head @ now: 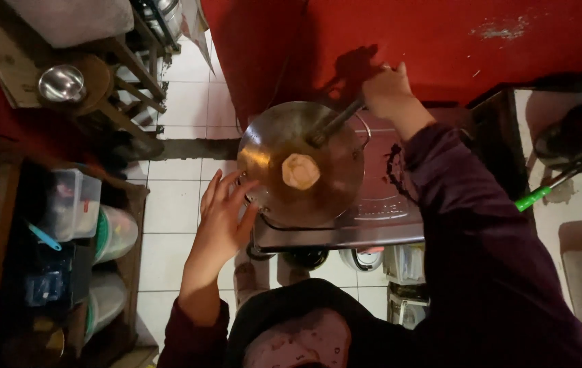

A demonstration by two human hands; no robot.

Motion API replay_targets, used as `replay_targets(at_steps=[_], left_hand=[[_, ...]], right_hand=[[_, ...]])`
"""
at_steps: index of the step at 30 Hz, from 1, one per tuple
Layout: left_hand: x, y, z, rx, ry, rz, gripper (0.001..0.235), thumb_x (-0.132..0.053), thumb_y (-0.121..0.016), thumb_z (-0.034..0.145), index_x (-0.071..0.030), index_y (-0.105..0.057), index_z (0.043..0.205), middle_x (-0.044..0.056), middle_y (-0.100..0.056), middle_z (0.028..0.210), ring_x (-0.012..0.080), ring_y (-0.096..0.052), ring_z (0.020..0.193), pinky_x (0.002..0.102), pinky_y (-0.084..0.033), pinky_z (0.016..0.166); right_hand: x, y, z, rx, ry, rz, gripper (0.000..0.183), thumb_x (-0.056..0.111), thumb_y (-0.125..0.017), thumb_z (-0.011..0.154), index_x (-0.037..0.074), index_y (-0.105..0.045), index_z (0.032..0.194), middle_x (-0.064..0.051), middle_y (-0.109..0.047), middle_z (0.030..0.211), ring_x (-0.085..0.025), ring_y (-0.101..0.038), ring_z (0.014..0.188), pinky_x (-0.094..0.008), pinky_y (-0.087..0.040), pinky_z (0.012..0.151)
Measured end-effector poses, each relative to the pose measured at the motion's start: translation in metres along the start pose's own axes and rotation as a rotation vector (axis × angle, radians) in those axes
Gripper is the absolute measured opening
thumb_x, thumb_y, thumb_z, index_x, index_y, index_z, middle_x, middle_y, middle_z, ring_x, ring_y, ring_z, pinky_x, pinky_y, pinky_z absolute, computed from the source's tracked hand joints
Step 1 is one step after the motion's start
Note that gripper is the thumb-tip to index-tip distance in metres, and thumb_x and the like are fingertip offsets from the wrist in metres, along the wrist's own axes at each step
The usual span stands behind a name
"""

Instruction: The person fries an egg in a wok on a gas stove. They use a slotted spatula to move and flip the egg in hot oil, adjusting the flame briefly. The egg cooks until the white is set and the yolk remains visible.

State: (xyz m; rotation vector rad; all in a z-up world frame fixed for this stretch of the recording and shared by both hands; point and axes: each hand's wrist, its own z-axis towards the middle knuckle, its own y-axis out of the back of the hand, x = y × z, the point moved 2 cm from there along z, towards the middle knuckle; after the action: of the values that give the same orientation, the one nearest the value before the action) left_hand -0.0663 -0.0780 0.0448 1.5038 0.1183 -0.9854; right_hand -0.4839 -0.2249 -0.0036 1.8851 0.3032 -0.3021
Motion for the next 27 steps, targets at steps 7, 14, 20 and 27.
replay_targets(at_steps=[7, 14, 20, 27], left_hand=[[0.021, -0.012, 0.005, -0.029, -0.099, -0.036, 0.037, -0.028, -0.053, 0.105, -0.016, -0.056, 0.14, 0.019, -0.041, 0.15, 0.0618, -0.02, 0.143, 0.071, -0.023, 0.111], [0.023, -0.003, 0.009, 0.011, -0.157, -0.062, 0.041, -0.03, -0.053, 0.105, -0.021, -0.05, 0.145, 0.02, -0.023, 0.16, 0.0635, -0.004, 0.144, 0.076, -0.012, 0.112], [0.025, 0.015, -0.002, 0.076, -0.132, -0.114, 0.043, -0.027, -0.054, 0.105, -0.022, -0.047, 0.147, 0.021, -0.018, 0.16, 0.0645, 0.0, 0.143, 0.079, -0.009, 0.111], [0.043, 0.026, -0.015, 0.116, -0.111, -0.126, 0.041, -0.028, -0.055, 0.104, -0.024, -0.049, 0.144, 0.016, -0.018, 0.161, 0.0613, 0.002, 0.145, 0.075, -0.013, 0.113]], right_hand=[[0.016, -0.02, -0.045, 0.048, -0.131, 0.034, 0.024, 0.023, -0.062, 0.092, 0.018, -0.083, 0.102, -0.015, -0.078, 0.109, -0.039, -0.062, 0.118, -0.055, -0.038, 0.091], [0.031, -0.044, -0.1, 0.22, -0.307, 0.078, 0.027, 0.024, -0.064, 0.092, 0.013, -0.081, 0.11, -0.012, -0.076, 0.118, -0.035, -0.059, 0.122, -0.048, -0.041, 0.091], [0.053, -0.007, -0.167, 0.235, -0.401, 0.268, 0.029, 0.021, -0.061, 0.092, 0.008, -0.079, 0.11, -0.016, -0.075, 0.117, -0.038, -0.059, 0.122, -0.05, -0.046, 0.09], [0.058, -0.078, -0.167, 0.217, -0.482, 0.363, 0.046, 0.031, -0.061, 0.09, 0.007, -0.068, 0.129, -0.018, -0.073, 0.122, -0.039, -0.061, 0.125, -0.058, -0.05, 0.093]])
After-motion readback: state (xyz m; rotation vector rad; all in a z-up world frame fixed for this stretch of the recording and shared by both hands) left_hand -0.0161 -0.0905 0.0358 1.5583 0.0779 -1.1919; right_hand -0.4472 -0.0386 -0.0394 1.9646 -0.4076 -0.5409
